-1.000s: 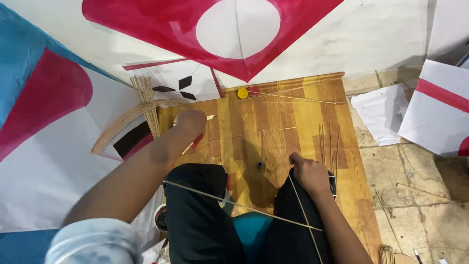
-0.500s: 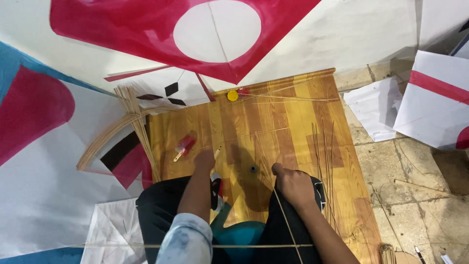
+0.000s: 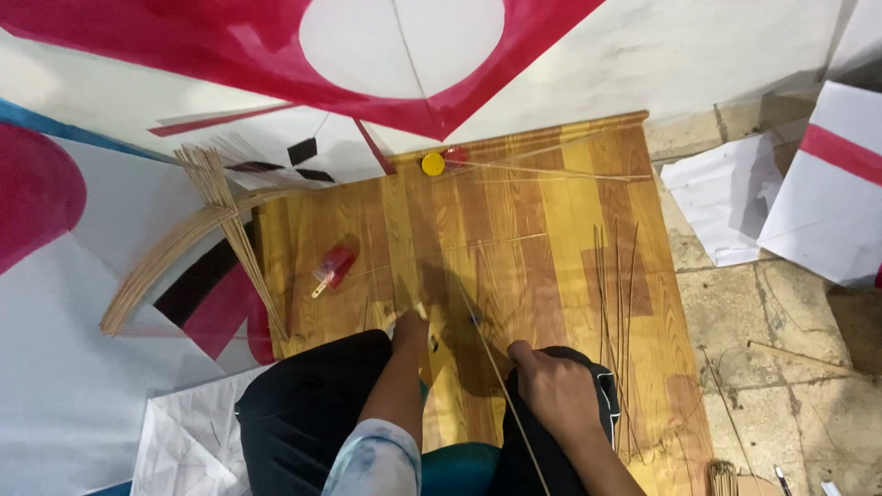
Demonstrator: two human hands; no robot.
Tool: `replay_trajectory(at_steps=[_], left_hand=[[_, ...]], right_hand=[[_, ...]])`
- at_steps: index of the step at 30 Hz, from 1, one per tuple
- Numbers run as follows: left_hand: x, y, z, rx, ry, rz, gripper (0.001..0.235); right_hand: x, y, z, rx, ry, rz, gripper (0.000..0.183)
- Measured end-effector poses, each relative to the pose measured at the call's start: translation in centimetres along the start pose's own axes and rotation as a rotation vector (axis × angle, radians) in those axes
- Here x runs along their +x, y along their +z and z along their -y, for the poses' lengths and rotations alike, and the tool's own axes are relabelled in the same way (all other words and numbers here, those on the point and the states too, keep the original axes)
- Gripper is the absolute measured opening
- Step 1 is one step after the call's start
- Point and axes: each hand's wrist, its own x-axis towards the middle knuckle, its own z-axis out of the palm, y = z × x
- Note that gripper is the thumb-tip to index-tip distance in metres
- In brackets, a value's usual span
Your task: Assembling a kite frame by tying wooden sticks together with string
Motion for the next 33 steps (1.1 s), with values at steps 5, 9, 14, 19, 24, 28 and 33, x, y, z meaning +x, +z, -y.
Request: replay_trajectory(at_steps=[5,9,14,19,24,28,33], left_hand=[[3.1,3.3,-0.5,0.121,0.276,0.169,0.030],[-3.9,1.7,-3.1,0.755,0.834,0.170,0.009],[-21.4,-10.0,-10.1,0.784,0.758,0.389,0.018],[-28.6,-15.3,-9.6,0.624,0.640,0.661,0.064],[-31.6,-14.2,-9.5,0.018,0.110,1.242,0.069],[-34.1,-13.0,-9.5,-0.156,0.254,1.209,0.055],[-34.1,-9.1,-8.3,-0.115,0.307,1.178,0.037]], right_hand=[[0.6,-0.2,0.0,0.025,0.000,-0.025,0.006],[0.8,0.6,0.0,-0.052,-0.058,-0.054,0.007],[0.5,2.2,-0.2,-0.113,-0.054,-0.089,0.005],[0.8,2.9,-0.1,-0.136,-0.067,-0.102,0.005],[1.5,3.6,0.1,-0.165,-0.057,0.034,0.008],[1.4,4.0,0.3,-0.178,-0.073,-0.109,0.009],[1.8,4.8,-0.4,-0.216,-0.063,-0.090,0.006]])
